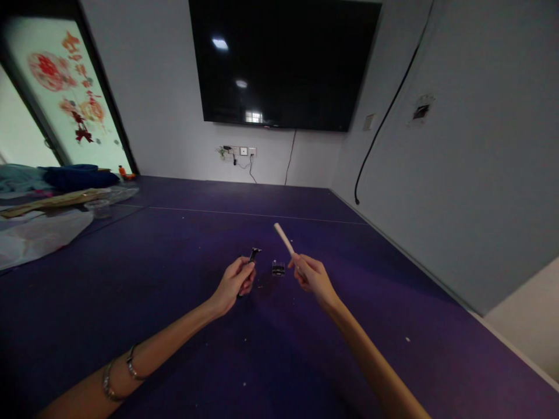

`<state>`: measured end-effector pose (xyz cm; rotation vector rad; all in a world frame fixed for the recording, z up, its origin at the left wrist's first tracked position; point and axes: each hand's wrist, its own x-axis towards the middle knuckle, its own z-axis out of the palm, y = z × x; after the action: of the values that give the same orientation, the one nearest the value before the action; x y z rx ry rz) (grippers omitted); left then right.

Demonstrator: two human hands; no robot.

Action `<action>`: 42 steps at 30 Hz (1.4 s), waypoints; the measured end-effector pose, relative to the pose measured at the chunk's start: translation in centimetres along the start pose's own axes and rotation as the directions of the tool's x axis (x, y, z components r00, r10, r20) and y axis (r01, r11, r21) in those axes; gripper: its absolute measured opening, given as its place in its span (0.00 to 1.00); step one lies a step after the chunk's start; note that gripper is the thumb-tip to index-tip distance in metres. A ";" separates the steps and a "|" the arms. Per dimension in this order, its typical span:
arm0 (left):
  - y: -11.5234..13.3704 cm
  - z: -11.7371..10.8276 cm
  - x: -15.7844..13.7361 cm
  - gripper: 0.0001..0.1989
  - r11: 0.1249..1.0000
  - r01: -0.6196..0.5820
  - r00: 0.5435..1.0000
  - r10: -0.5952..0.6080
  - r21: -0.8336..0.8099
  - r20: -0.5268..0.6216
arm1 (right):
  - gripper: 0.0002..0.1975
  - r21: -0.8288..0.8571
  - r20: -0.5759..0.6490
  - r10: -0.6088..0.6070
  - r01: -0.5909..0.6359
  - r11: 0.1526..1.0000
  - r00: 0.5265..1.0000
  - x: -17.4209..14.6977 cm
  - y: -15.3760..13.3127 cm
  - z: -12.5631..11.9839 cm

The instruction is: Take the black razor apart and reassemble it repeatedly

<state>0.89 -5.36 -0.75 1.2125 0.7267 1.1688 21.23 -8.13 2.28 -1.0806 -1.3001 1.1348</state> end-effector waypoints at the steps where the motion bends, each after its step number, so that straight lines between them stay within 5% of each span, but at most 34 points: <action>1: 0.0 0.0 0.0 0.15 1.000 0.000 1.000 0.000 -0.012 0.004 | 0.20 -0.070 0.016 0.004 -0.002 0.998 1.000 0.1 0.4 -0.2; 4: 0.1 0.2 -0.2 0.15 0.999 -0.003 1.000 0.003 -0.042 0.013 | 0.22 -0.203 0.046 -0.012 0.021 0.979 0.999 0.4 1.2 -0.4; 15: 0.4 0.2 -0.4 0.15 0.995 -0.009 0.997 0.016 -0.095 0.072 | 0.21 -0.279 0.041 -0.047 0.057 0.959 0.998 0.9 3.9 -1.4; 42: 0.7 1.5 -1.9 0.13 0.934 0.213 0.958 -0.143 -0.286 0.247 | 0.22 -0.109 0.081 -0.037 0.045 0.993 0.996 0.3 4.1 -0.6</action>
<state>1.49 -7.68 0.02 0.9700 0.4534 0.9360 21.80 -7.24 -1.76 -1.0936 -1.4554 1.0947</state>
